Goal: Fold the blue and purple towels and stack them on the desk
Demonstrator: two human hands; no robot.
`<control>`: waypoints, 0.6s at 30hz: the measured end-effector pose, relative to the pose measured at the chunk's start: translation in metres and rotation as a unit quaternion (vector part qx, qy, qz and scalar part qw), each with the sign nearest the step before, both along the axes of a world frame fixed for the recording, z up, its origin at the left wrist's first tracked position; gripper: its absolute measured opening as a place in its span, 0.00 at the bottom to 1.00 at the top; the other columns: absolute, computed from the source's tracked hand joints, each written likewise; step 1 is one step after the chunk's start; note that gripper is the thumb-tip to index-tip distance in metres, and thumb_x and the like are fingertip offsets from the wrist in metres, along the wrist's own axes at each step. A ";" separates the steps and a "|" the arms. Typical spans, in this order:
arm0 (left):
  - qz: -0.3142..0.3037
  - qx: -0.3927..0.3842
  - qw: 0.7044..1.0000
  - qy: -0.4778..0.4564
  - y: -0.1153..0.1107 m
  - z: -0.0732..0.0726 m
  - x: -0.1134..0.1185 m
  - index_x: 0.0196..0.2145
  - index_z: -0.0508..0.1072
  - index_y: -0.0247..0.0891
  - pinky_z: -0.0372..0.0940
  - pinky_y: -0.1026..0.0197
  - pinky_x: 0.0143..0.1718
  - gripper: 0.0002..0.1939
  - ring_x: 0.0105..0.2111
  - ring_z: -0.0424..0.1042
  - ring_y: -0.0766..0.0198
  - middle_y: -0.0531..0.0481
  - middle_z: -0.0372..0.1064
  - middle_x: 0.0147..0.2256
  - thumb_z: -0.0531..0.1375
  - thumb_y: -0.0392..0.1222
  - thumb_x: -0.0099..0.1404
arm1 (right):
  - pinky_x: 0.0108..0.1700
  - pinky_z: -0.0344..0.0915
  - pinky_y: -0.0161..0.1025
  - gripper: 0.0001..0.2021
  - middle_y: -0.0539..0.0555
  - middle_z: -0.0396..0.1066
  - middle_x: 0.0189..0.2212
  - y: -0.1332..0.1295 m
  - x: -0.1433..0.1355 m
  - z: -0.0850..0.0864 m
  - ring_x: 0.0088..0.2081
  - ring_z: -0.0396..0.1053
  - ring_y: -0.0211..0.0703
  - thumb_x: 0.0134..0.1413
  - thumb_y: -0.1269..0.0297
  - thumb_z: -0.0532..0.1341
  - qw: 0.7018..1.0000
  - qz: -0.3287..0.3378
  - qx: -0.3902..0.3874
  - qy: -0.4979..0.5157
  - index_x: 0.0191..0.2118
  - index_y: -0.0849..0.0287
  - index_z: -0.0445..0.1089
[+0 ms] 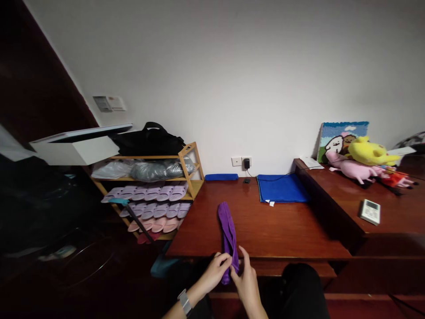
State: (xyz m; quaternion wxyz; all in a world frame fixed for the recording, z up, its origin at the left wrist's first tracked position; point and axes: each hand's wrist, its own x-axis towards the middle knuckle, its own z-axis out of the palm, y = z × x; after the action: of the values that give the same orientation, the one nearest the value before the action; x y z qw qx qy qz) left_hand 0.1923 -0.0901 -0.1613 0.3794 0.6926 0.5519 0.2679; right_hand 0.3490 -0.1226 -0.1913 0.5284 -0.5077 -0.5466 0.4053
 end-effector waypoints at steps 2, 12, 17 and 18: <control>0.001 0.006 1.000 0.010 0.000 -0.001 -0.001 0.33 0.75 0.42 0.61 0.58 0.49 0.22 0.43 0.69 0.56 0.49 0.72 0.37 0.49 0.59 0.69 | 0.41 0.74 0.41 0.27 0.53 0.80 0.36 -0.002 -0.002 -0.001 0.37 0.79 0.50 0.54 0.49 0.65 1.000 -0.010 0.004 -0.002 0.58 0.53 0.69; 0.050 0.004 0.999 0.004 -0.003 0.002 0.001 0.35 0.70 0.42 0.62 0.57 0.50 0.14 0.44 0.70 0.57 0.48 0.70 0.39 0.51 0.52 0.70 | 0.42 0.72 0.39 0.18 0.55 0.80 0.39 -0.001 -0.004 -0.003 0.37 0.78 0.50 0.62 0.44 0.58 1.000 -0.008 0.003 -0.004 0.44 0.50 0.74; 0.043 0.034 0.997 0.055 -0.011 0.024 0.006 0.35 0.68 0.44 0.64 0.59 0.46 0.13 0.41 0.72 0.58 0.48 0.70 0.40 0.48 0.50 0.71 | 0.41 0.70 0.37 0.18 0.54 0.78 0.37 -0.001 -0.011 0.015 0.38 0.76 0.48 0.63 0.42 0.58 1.000 0.003 0.008 0.020 0.43 0.51 0.74; 0.043 0.046 0.996 0.056 -0.010 0.031 0.004 0.35 0.67 0.44 0.65 0.59 0.44 0.13 0.40 0.72 0.59 0.48 0.70 0.39 0.48 0.50 0.71 | 0.40 0.70 0.37 0.19 0.53 0.78 0.35 0.002 -0.010 0.022 0.37 0.76 0.47 0.62 0.41 0.58 0.999 0.004 0.010 0.034 0.42 0.52 0.74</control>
State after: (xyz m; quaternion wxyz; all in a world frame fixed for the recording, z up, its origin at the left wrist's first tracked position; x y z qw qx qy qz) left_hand 0.1964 -0.1004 -0.1305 0.3038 0.6988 0.5887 0.2700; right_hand 0.3389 -0.1206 -0.1692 0.5501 -0.4860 -0.5346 0.4187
